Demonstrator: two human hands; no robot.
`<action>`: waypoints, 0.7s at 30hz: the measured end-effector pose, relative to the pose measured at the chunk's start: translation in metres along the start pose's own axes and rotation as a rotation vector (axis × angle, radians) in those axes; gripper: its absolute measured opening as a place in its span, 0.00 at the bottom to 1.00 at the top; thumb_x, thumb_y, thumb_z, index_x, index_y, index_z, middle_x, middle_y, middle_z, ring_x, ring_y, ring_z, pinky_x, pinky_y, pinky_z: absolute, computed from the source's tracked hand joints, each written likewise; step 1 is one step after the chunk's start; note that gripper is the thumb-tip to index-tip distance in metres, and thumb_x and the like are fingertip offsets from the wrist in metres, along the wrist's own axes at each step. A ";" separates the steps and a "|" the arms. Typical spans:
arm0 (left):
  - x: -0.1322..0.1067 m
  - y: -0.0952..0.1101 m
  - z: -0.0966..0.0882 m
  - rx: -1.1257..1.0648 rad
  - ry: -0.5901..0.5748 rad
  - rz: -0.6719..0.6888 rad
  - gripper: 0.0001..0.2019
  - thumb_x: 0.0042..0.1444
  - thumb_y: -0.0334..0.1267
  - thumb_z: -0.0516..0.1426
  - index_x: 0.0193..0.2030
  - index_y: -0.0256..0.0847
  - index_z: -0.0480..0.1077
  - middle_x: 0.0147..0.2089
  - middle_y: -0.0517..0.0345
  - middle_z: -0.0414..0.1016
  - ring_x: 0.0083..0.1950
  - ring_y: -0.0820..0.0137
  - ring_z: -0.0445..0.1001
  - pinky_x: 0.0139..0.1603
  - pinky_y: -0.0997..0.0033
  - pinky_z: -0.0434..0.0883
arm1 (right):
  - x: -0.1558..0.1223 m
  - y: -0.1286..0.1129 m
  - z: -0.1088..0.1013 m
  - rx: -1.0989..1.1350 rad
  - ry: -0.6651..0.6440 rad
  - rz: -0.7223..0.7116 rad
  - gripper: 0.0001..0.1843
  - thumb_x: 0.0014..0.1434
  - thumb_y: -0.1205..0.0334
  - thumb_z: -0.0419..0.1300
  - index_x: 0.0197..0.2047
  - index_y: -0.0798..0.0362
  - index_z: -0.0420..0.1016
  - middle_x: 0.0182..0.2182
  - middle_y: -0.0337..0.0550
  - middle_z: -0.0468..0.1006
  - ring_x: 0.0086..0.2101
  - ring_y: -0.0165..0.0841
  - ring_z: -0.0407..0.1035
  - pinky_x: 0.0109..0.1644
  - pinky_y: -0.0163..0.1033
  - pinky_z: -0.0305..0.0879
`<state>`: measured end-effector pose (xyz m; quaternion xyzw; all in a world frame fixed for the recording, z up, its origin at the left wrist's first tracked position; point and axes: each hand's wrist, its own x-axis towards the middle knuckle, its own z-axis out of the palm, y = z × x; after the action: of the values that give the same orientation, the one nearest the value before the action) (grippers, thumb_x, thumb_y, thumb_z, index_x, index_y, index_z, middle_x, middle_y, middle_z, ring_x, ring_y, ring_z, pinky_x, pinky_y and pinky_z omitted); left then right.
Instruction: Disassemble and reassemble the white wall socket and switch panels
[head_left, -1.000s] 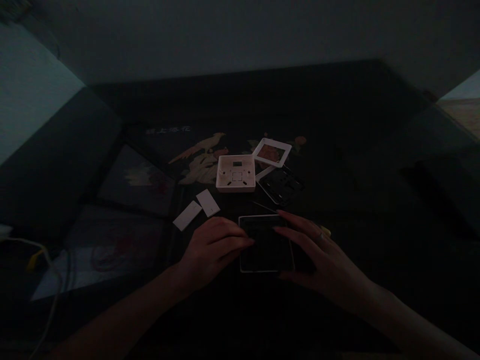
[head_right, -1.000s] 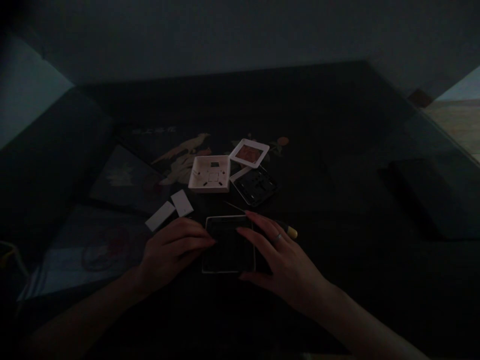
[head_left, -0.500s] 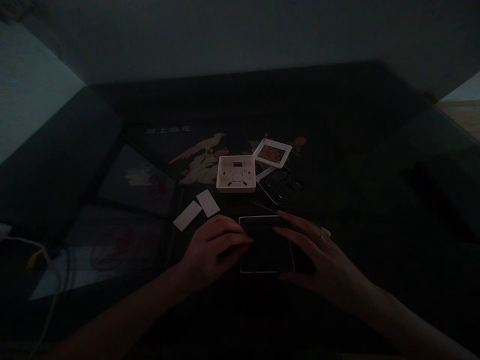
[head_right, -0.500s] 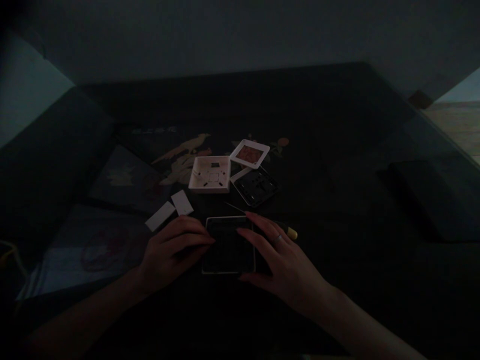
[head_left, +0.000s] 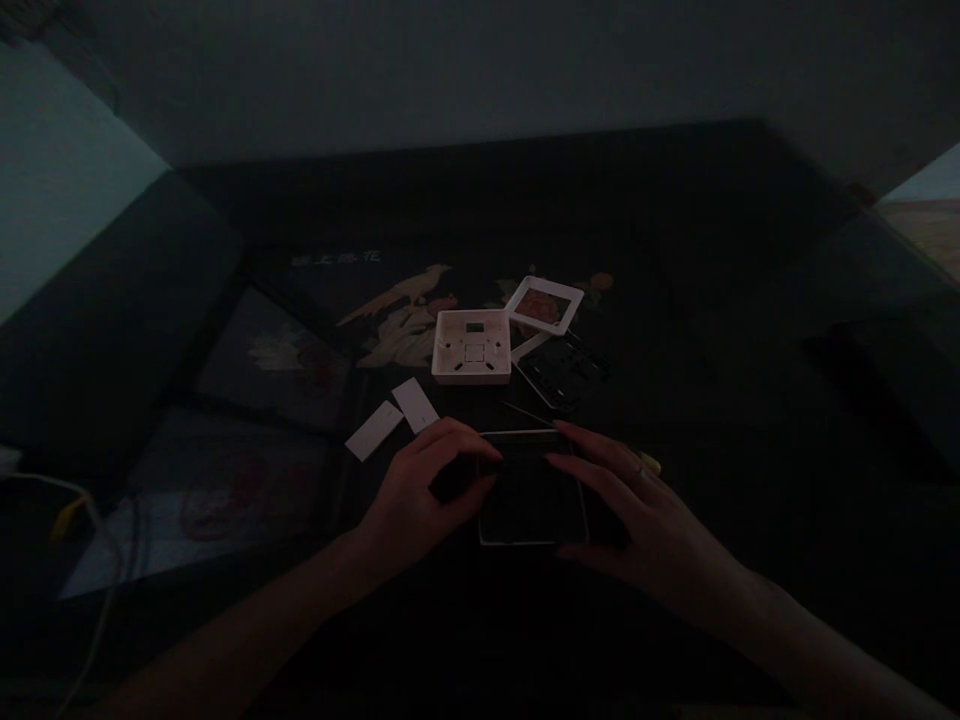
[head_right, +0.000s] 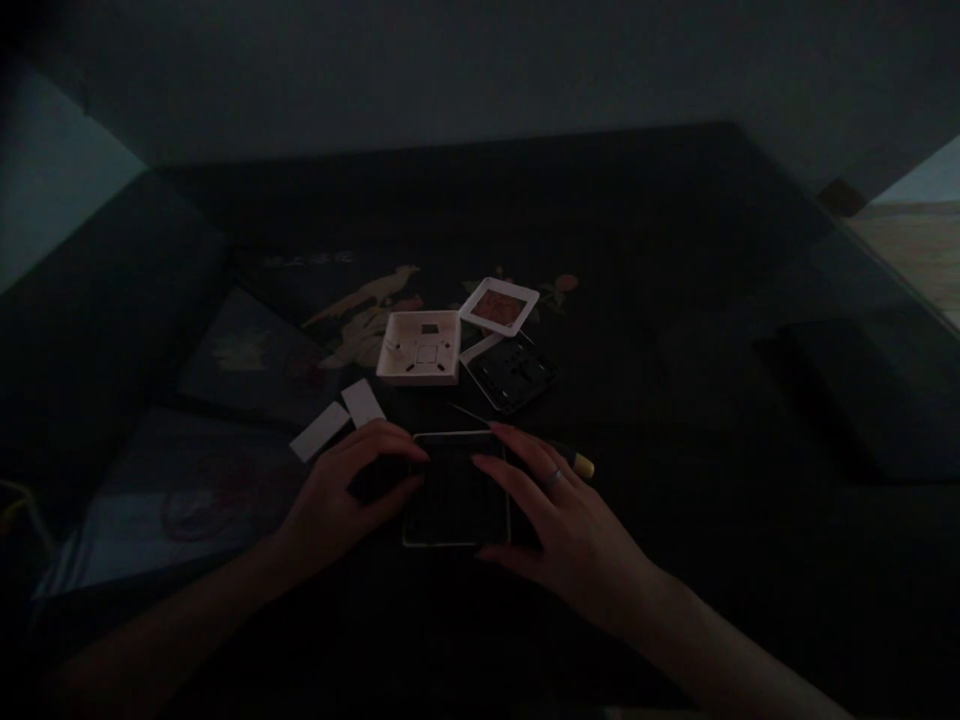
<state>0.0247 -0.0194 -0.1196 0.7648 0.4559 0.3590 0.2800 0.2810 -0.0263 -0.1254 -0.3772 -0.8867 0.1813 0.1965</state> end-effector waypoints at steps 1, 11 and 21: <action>0.001 0.001 0.000 -0.016 -0.003 -0.014 0.07 0.58 0.27 0.60 0.41 0.41 0.73 0.38 0.56 0.76 0.40 0.68 0.76 0.41 0.69 0.76 | 0.000 0.000 0.000 0.010 0.000 0.004 0.35 0.56 0.63 0.67 0.64 0.51 0.60 0.65 0.64 0.65 0.62 0.53 0.64 0.56 0.63 0.71; 0.000 -0.001 -0.006 0.092 0.001 0.106 0.09 0.61 0.27 0.57 0.45 0.41 0.72 0.43 0.55 0.74 0.44 0.68 0.75 0.45 0.69 0.75 | -0.002 -0.001 0.002 0.043 -0.011 0.048 0.37 0.56 0.62 0.67 0.65 0.49 0.58 0.68 0.63 0.60 0.65 0.53 0.60 0.58 0.64 0.69; 0.074 0.052 0.000 0.330 -0.276 0.348 0.08 0.62 0.27 0.58 0.46 0.39 0.73 0.44 0.55 0.78 0.46 0.64 0.77 0.48 0.65 0.72 | -0.005 0.010 -0.031 0.115 0.300 0.195 0.13 0.63 0.60 0.59 0.51 0.49 0.71 0.49 0.50 0.79 0.49 0.43 0.76 0.51 0.49 0.76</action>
<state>0.0747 0.0247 -0.0590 0.9084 0.3276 0.2152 0.1454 0.3047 -0.0179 -0.1049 -0.4724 -0.7949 0.1916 0.3290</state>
